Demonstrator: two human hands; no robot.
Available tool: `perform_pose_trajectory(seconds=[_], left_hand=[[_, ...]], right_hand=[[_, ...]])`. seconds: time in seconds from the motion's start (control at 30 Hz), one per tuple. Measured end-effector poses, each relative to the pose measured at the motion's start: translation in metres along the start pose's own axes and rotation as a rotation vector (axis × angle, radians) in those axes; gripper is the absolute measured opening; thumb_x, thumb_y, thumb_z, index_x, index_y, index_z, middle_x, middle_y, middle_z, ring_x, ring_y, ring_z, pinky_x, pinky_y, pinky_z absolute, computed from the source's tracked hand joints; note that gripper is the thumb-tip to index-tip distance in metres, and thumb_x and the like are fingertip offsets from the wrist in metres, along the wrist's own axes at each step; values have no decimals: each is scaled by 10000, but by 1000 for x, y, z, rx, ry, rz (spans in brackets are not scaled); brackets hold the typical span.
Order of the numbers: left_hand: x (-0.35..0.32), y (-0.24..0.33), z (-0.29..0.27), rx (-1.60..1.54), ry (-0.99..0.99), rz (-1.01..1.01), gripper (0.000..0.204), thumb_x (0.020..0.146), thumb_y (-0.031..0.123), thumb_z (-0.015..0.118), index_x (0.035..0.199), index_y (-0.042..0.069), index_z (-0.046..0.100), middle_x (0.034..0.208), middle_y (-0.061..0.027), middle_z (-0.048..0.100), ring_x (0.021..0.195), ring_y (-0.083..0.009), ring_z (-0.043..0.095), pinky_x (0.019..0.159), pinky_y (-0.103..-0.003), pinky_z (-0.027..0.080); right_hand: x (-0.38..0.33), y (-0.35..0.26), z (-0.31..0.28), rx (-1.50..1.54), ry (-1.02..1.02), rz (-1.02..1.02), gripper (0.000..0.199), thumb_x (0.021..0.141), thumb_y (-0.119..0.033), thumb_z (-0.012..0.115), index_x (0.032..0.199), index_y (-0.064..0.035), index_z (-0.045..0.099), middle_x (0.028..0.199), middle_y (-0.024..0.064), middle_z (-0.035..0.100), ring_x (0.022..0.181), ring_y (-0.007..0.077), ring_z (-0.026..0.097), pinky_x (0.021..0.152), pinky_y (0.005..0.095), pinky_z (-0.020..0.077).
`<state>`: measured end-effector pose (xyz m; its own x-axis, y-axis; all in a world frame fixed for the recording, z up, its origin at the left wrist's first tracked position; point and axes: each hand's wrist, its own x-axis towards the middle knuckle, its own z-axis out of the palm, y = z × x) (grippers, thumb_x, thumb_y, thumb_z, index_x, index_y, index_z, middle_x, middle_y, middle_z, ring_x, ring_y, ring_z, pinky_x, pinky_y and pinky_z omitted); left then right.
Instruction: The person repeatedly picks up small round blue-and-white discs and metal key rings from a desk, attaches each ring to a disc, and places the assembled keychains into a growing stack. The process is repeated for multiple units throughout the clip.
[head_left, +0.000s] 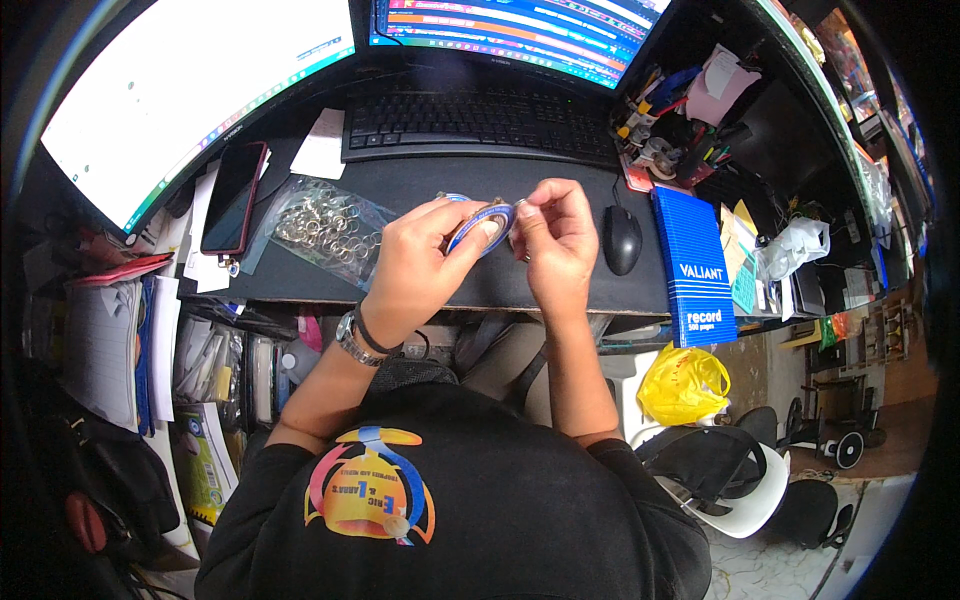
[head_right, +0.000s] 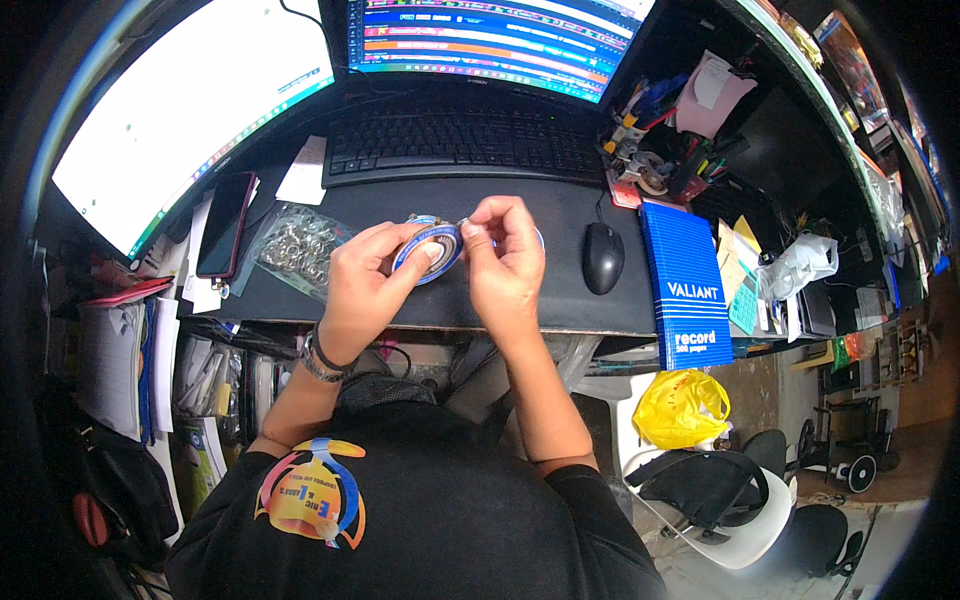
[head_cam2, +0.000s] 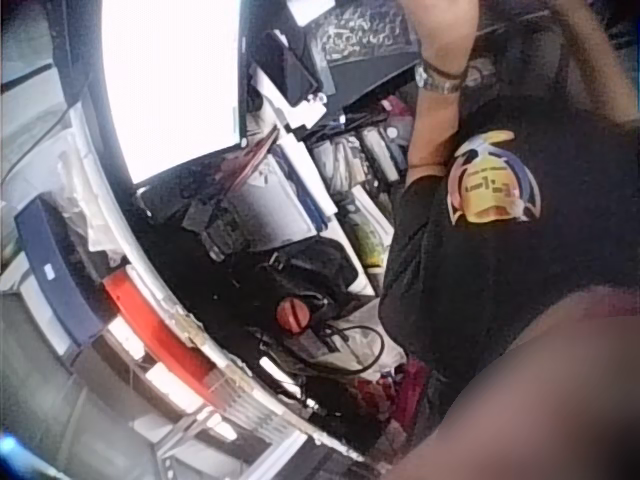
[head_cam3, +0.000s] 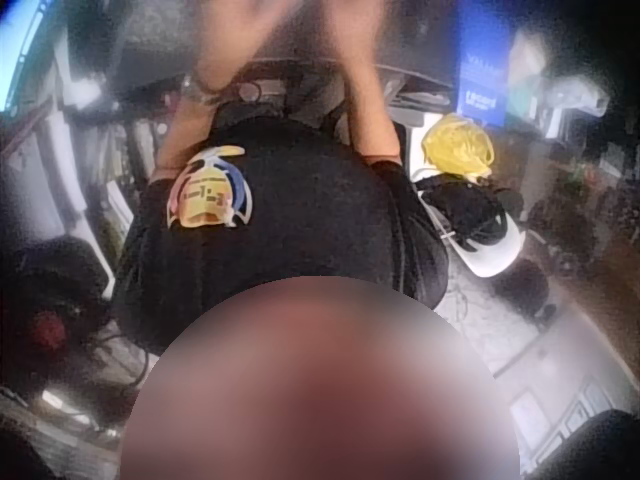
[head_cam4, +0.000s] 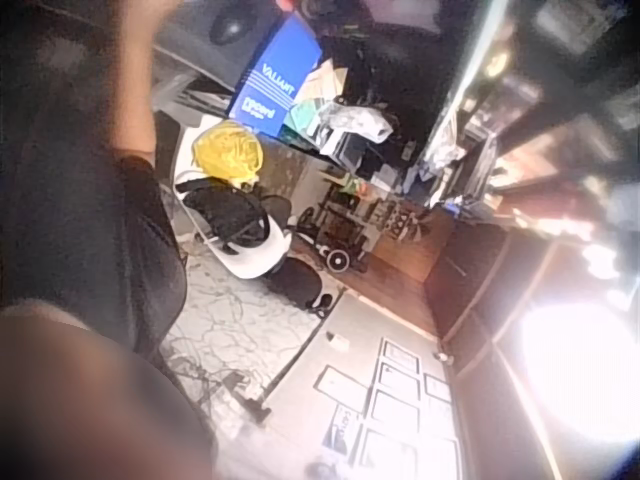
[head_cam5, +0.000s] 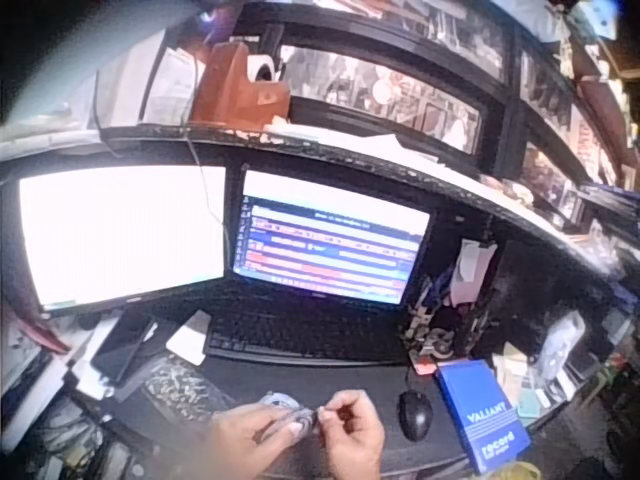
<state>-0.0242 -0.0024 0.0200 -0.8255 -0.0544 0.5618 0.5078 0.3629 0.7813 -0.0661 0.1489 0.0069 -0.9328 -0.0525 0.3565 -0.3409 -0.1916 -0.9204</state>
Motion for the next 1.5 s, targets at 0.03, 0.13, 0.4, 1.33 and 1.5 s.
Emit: perform_pose_trajectory(seconds=[0.03,0.13,0.4,1.33,1.5], left_hand=[[0,0,-1,34,-6,55,179,867,114,713,982,-23,708,815,-126,670,704,-176,634,638,-295,494],[-2,-1,0,37,-37,71,180,880,112,686,995,-26,696,811,-147,645,724,-234,628,663,-326,485],[-1,-1,-1,-9,-48,100,178,884,89,664,1019,-26,682,818,-148,629,731,-234,621,667,-326,484],[-3,5,-11,-87,-98,-5,175,854,93,693,974,-36,702,828,-119,665,759,-163,646,689,-286,497],[-3,6,-12,-188,-150,-29,192,852,88,692,1004,-28,706,901,-128,686,820,-168,663,738,-280,514]], right_hand=[[2,-2,-2,-38,34,-15,133,904,60,591,952,-56,548,817,-26,545,688,37,504,614,187,440],[7,-5,-3,-129,-13,-66,137,886,72,602,937,-48,561,839,-27,542,739,40,506,678,196,441],[3,-12,-4,-84,-112,-53,143,874,82,608,937,-40,565,862,-28,550,777,43,520,710,199,443],[4,-12,-14,-376,-225,-391,112,868,91,617,871,-8,564,890,67,593,832,143,603,939,376,521],[3,-14,-14,-399,-211,-497,133,831,117,628,846,1,564,859,97,602,819,193,614,905,419,539]])
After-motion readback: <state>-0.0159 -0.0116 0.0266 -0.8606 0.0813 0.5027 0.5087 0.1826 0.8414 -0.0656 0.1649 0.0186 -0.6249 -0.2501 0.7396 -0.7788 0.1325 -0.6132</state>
